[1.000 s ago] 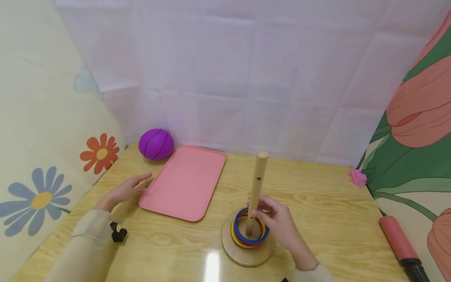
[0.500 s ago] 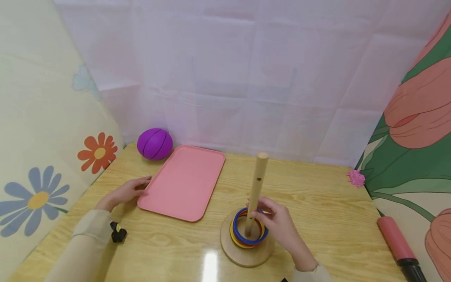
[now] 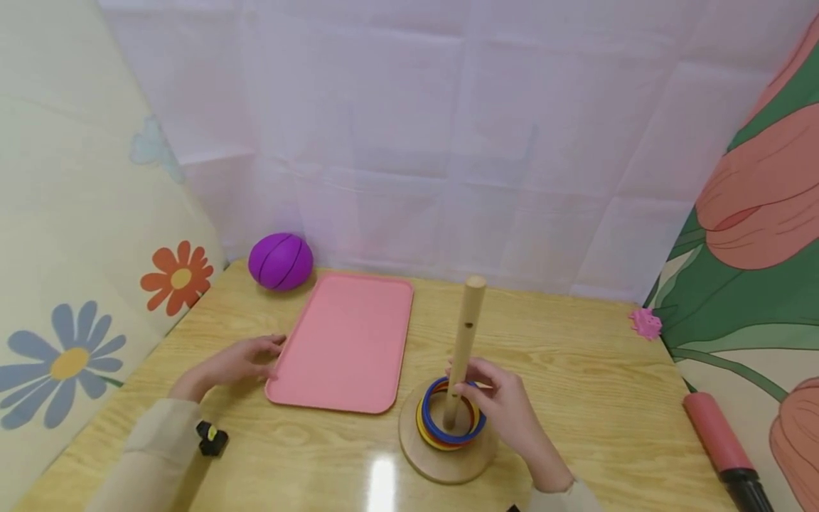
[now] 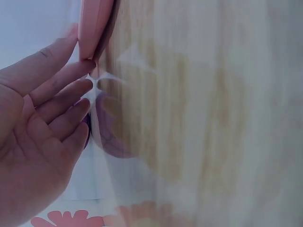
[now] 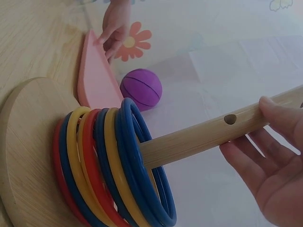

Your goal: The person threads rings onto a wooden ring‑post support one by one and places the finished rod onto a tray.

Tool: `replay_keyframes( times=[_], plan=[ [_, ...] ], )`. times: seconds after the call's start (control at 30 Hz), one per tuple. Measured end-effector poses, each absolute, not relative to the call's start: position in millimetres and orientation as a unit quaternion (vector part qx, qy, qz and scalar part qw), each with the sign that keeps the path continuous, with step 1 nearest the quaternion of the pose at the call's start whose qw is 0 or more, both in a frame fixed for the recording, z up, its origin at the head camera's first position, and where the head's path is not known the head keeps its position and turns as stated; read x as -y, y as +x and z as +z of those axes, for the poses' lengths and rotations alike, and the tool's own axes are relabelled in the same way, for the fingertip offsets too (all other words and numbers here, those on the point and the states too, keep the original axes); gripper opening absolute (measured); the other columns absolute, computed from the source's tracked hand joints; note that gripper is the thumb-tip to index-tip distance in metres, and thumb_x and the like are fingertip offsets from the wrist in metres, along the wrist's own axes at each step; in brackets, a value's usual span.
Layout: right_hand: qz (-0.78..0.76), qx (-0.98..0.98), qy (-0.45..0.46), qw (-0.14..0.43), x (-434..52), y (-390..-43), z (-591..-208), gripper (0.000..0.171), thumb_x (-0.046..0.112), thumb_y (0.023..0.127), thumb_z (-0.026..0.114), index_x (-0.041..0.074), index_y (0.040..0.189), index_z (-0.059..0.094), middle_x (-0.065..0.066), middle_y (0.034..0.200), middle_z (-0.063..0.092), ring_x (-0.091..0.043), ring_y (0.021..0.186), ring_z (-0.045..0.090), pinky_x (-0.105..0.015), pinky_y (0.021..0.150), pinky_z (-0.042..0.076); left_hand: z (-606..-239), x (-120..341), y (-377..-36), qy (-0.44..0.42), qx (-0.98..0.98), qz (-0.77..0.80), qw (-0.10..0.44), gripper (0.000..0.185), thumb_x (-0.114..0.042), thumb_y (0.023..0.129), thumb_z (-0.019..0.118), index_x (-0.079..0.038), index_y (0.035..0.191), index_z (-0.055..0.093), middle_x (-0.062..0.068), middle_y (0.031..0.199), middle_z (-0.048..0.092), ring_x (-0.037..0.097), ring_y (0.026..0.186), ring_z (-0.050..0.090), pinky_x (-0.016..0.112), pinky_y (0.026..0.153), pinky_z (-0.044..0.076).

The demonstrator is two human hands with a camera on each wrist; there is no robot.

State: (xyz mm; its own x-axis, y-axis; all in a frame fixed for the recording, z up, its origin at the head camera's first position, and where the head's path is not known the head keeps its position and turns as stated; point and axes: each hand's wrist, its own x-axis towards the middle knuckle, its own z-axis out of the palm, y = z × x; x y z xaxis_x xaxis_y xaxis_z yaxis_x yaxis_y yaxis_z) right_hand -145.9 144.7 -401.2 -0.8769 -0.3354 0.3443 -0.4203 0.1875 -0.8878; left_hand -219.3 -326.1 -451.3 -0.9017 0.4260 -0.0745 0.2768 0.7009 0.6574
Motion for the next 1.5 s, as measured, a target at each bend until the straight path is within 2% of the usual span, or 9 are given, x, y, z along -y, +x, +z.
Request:
replay_keyframes(
  times=[0.17, 0.37, 0.57, 0.67, 0.87, 0.93, 1.3, 1.5],
  plan=[
    [0.581, 0.780, 0.231, 0.036, -144, -145, -401, 0.029, 0.005, 0.090, 0.064, -0.005, 0.118, 0.063, -0.024, 0.108, 0.069, 0.003, 0.096, 0.066, -0.023, 0.080, 0.060, -451, 323, -217, 0.175, -0.917, 0.340, 0.116, 0.070, -0.019, 0.084, 0.073, 0.010, 0.140, 0.042, 0.034, 0.147, 0.037, 0.054, 0.138, 0.027, 0.065, 0.115, 0.022],
    [0.569, 0.783, 0.240, 0.073, -141, -144, -402, 0.027, 0.002, 0.090, 0.063, -0.006, 0.116, 0.064, -0.022, 0.104, 0.071, 0.004, 0.095, 0.066, -0.022, 0.078, 0.060, -452, 322, -224, 0.183, -0.907, 0.353, 0.141, 0.077, -0.018, 0.085, 0.073, 0.009, 0.145, 0.034, 0.033, 0.150, 0.032, 0.053, 0.140, 0.023, 0.064, 0.116, 0.021],
    [0.561, 0.788, 0.240, 0.084, -144, -143, -401, 0.027, 0.002, 0.090, 0.062, -0.006, 0.116, 0.064, -0.021, 0.103, 0.071, 0.005, 0.095, 0.065, -0.020, 0.078, 0.060, -454, 324, -235, 0.199, -0.900, 0.357, 0.153, 0.079, -0.019, 0.087, 0.071, 0.011, 0.146, 0.029, 0.035, 0.151, 0.028, 0.054, 0.140, 0.021, 0.065, 0.115, 0.019],
    [0.563, 0.786, 0.237, 0.095, -148, -144, -400, 0.027, 0.000, 0.089, 0.063, -0.006, 0.115, 0.064, -0.015, 0.102, 0.073, 0.005, 0.094, 0.066, -0.020, 0.077, 0.060, -457, 326, -240, 0.201, -0.899, 0.356, 0.155, 0.078, -0.021, 0.088, 0.070, 0.010, 0.147, 0.028, 0.034, 0.152, 0.028, 0.054, 0.141, 0.020, 0.065, 0.115, 0.019],
    [0.582, 0.766, 0.246, 0.118, -156, -146, -396, 0.027, -0.006, 0.087, 0.062, -0.007, 0.114, 0.064, 0.010, 0.103, 0.074, 0.004, 0.094, 0.067, -0.020, 0.079, 0.059, -460, 326, -247, 0.197, -0.895, 0.368, 0.161, 0.080, -0.023, 0.088, 0.070, 0.008, 0.148, 0.028, 0.033, 0.152, 0.026, 0.053, 0.142, 0.018, 0.065, 0.116, 0.016],
    [0.584, 0.764, 0.245, 0.121, -158, -147, -393, 0.027, -0.006, 0.087, 0.062, -0.006, 0.115, 0.065, 0.014, 0.103, 0.073, 0.004, 0.094, 0.067, -0.018, 0.080, 0.059, -461, 326, -248, 0.195, -0.895, 0.367, 0.161, 0.079, -0.023, 0.088, 0.070, 0.008, 0.148, 0.028, 0.033, 0.153, 0.026, 0.053, 0.142, 0.017, 0.065, 0.116, 0.016],
    [0.559, 0.784, 0.231, 0.139, -166, -148, -381, 0.029, -0.006, 0.087, 0.063, -0.004, 0.116, 0.065, 0.019, 0.101, 0.072, 0.006, 0.092, 0.066, -0.015, 0.079, 0.057, -461, 312, -240, 0.222, -0.890, 0.368, 0.155, 0.081, -0.021, 0.085, 0.072, 0.011, 0.146, 0.029, 0.035, 0.151, 0.027, 0.054, 0.140, 0.020, 0.064, 0.116, 0.017],
    [0.569, 0.775, 0.237, 0.136, -168, -148, -376, 0.031, -0.007, 0.087, 0.062, -0.002, 0.117, 0.065, 0.017, 0.101, 0.073, 0.004, 0.092, 0.068, -0.015, 0.079, 0.057, -460, 294, -227, 0.211, -0.892, 0.370, 0.154, 0.081, -0.019, 0.084, 0.073, 0.011, 0.145, 0.030, 0.034, 0.150, 0.029, 0.054, 0.140, 0.022, 0.064, 0.116, 0.018]
  ],
)
